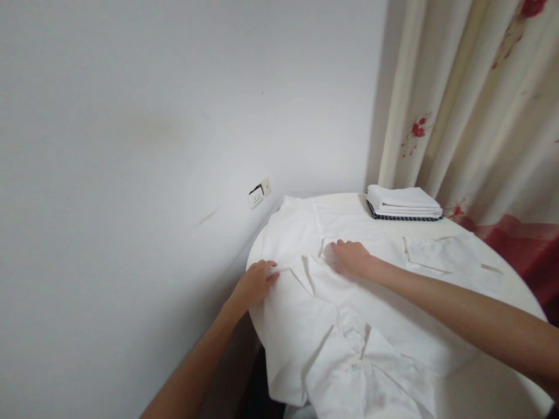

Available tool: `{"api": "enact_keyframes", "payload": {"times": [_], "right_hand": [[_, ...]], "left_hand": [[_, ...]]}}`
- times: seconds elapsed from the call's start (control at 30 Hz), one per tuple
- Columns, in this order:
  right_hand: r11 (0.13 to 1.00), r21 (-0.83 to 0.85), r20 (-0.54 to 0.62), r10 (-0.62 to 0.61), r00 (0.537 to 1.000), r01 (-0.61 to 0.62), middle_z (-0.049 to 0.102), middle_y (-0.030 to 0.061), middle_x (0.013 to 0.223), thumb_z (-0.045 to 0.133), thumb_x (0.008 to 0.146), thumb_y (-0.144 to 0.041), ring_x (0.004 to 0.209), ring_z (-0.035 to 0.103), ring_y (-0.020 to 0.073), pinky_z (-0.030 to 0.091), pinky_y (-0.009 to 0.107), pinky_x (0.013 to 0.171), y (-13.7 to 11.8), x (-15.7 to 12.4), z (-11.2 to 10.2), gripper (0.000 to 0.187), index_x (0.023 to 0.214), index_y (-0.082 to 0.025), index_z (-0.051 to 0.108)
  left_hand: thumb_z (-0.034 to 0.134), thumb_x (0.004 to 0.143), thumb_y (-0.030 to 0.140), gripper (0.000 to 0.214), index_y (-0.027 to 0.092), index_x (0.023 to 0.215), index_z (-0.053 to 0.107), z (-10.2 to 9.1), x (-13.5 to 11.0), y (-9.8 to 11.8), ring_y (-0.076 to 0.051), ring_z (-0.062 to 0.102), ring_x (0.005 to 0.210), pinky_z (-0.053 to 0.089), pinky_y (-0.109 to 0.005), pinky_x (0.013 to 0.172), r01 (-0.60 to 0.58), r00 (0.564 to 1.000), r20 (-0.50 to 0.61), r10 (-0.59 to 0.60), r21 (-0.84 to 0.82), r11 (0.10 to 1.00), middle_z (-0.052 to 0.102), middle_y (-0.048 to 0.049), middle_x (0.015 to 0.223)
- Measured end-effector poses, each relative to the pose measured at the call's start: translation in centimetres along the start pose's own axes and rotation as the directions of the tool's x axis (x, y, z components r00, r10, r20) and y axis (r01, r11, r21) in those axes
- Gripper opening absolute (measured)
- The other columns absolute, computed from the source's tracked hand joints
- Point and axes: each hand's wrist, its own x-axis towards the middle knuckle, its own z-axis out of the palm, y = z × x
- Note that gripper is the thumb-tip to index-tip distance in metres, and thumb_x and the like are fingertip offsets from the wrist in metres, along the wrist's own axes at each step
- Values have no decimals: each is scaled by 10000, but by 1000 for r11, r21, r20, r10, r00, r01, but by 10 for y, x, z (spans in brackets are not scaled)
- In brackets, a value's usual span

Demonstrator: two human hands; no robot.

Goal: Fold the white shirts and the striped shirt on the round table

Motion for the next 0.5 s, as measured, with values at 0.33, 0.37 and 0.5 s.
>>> {"api": "enact_keyframes", "payload": {"times": [0.33,0.37,0.5], "right_hand": [[999,-3,-60,-40,997,40,717,180,1109,518,897,-158,981,710,304,506,362,796,-2,6,14,368,1260,-137,577],[999,21,-71,-29,997,30,720,175,1107,523,887,-155,978,710,300,503,358,801,3,8,13,422,1308,-148,547],[967,239,-221,141,965,-87,738,147,1051,519,827,-106,912,705,283,494,345,788,46,31,-4,653,1465,-185,404]], "left_hand": [[522,912,278,305,193,1173,655,0,1,-7,-239,656,1052,472,-382,1001,-7,999,-44,1,-149,989,707,-85,1169],[522,910,282,304,192,1166,660,-1,1,-8,-238,656,1034,472,-378,987,4,999,-41,-10,-150,989,713,-83,1141],[512,915,331,329,183,1167,663,-9,3,-13,-204,638,852,485,-330,838,34,999,15,-31,-203,979,696,-48,924]]}}
